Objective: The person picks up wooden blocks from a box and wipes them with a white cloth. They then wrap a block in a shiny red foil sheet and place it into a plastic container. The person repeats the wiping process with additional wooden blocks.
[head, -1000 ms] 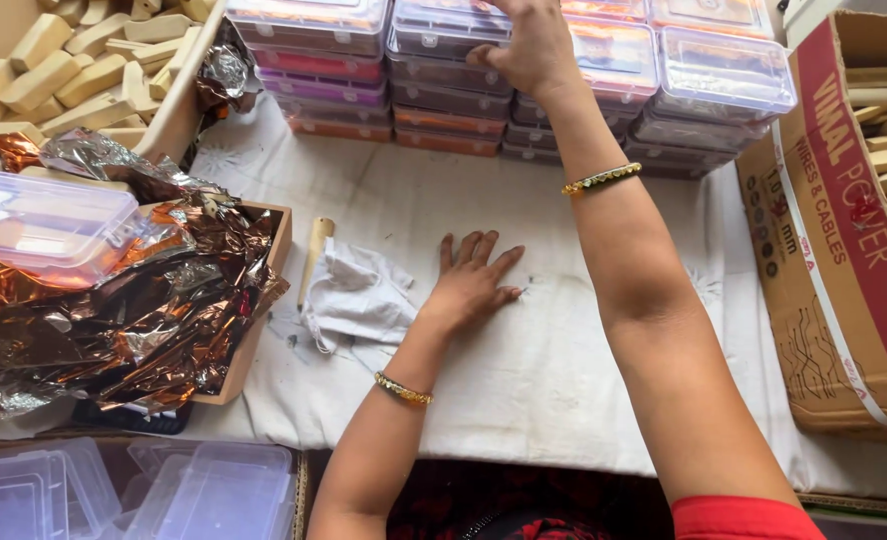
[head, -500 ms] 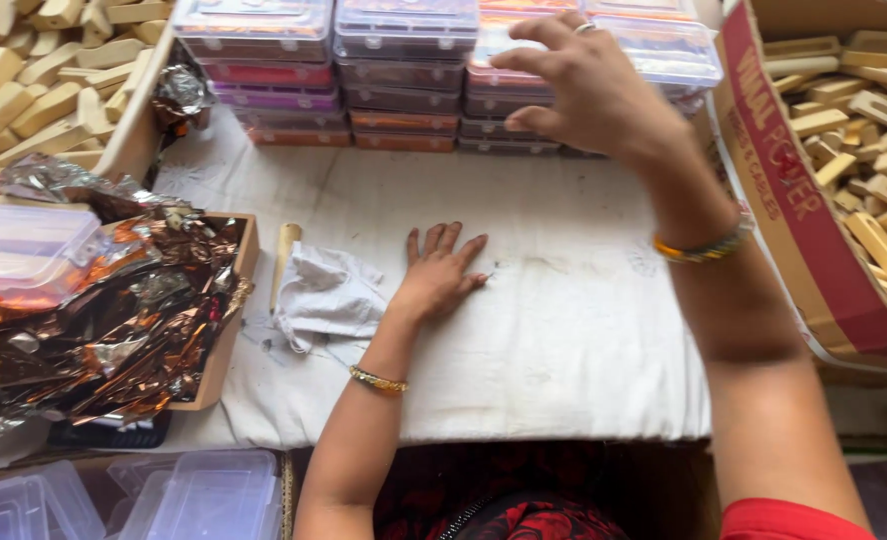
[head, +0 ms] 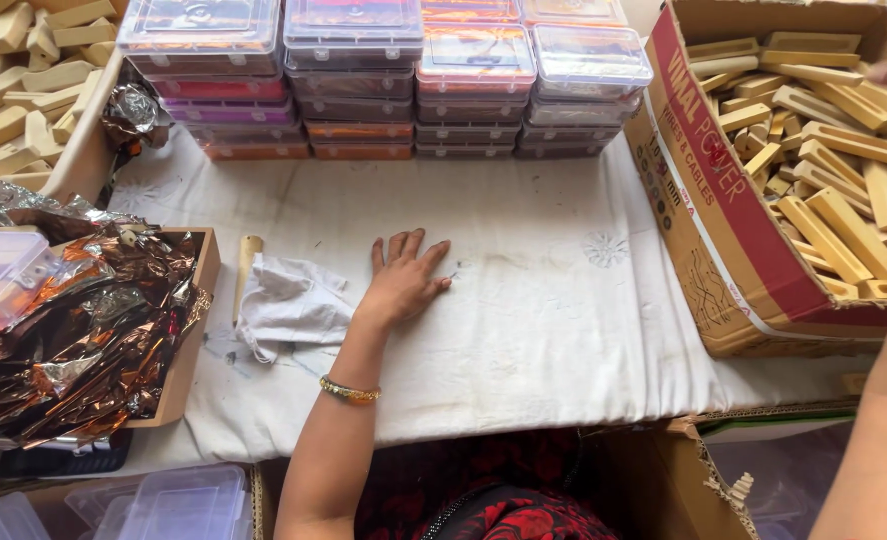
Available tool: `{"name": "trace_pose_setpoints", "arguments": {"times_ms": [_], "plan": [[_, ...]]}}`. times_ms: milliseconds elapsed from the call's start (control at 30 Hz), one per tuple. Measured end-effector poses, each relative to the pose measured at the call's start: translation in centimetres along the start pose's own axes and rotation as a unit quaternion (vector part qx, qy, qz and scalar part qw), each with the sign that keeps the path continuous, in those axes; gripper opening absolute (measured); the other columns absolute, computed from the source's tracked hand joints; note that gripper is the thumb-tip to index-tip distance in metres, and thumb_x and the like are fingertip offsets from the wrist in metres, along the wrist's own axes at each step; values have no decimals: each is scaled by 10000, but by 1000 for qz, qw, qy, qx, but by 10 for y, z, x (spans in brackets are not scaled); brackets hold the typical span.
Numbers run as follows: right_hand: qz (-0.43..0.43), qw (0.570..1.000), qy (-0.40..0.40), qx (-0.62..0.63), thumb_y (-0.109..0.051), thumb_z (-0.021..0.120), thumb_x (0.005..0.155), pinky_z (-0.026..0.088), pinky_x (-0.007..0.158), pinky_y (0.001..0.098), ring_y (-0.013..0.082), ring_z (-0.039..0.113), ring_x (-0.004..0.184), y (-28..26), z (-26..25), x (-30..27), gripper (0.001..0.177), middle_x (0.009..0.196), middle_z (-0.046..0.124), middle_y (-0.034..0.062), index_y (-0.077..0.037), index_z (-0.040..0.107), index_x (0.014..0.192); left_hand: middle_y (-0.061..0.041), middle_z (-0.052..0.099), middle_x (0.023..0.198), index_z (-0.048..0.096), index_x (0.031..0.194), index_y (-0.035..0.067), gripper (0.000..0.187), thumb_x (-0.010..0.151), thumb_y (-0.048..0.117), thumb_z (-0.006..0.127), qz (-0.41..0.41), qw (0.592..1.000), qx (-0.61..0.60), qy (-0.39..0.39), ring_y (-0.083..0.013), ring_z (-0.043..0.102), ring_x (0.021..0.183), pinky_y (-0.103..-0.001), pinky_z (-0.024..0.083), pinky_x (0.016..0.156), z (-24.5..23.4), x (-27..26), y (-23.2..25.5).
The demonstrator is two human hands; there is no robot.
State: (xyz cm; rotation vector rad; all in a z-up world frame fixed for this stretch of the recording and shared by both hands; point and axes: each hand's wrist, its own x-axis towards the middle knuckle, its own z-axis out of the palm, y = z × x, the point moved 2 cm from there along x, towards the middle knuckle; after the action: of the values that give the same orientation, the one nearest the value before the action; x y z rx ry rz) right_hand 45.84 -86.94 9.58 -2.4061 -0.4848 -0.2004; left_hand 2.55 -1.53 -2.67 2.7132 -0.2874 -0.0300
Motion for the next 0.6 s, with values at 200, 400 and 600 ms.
{"name": "trace_pose_setpoints", "arguments": {"times_ms": [200,400,600], "plan": [[345,878,-75,-323,-448,906,730,603,887,594,369,713,1142,-176,58,-112,890,1264,760,248,-148,617,1517,-92,291,1621,430,1518,317,641,934,511,609,-9,1000,2,-2,-282,168,1521,-622,45,1221,6,2,-3],[359,888,-116,-263,-548,891,718,649,861,635,511,720,1088,-105,70,-86,1152,1385,620,323,-257,393,1715,-92,302,1614,448,1505,322,648,913,510,634,-4,1000,2,4,-285,181,1510,-605,57,1220,5,1,-6],[255,825,-341,-371,-507,994,700,300,1182,500,291,233,1542,-88,164,-88,1353,1704,190,101,-241,78,1660,-88,317,1609,457,1501,329,643,912,513,635,-10,1000,11,-10,-284,203,1510,-598,78,1225,0,-1,-3]]}}
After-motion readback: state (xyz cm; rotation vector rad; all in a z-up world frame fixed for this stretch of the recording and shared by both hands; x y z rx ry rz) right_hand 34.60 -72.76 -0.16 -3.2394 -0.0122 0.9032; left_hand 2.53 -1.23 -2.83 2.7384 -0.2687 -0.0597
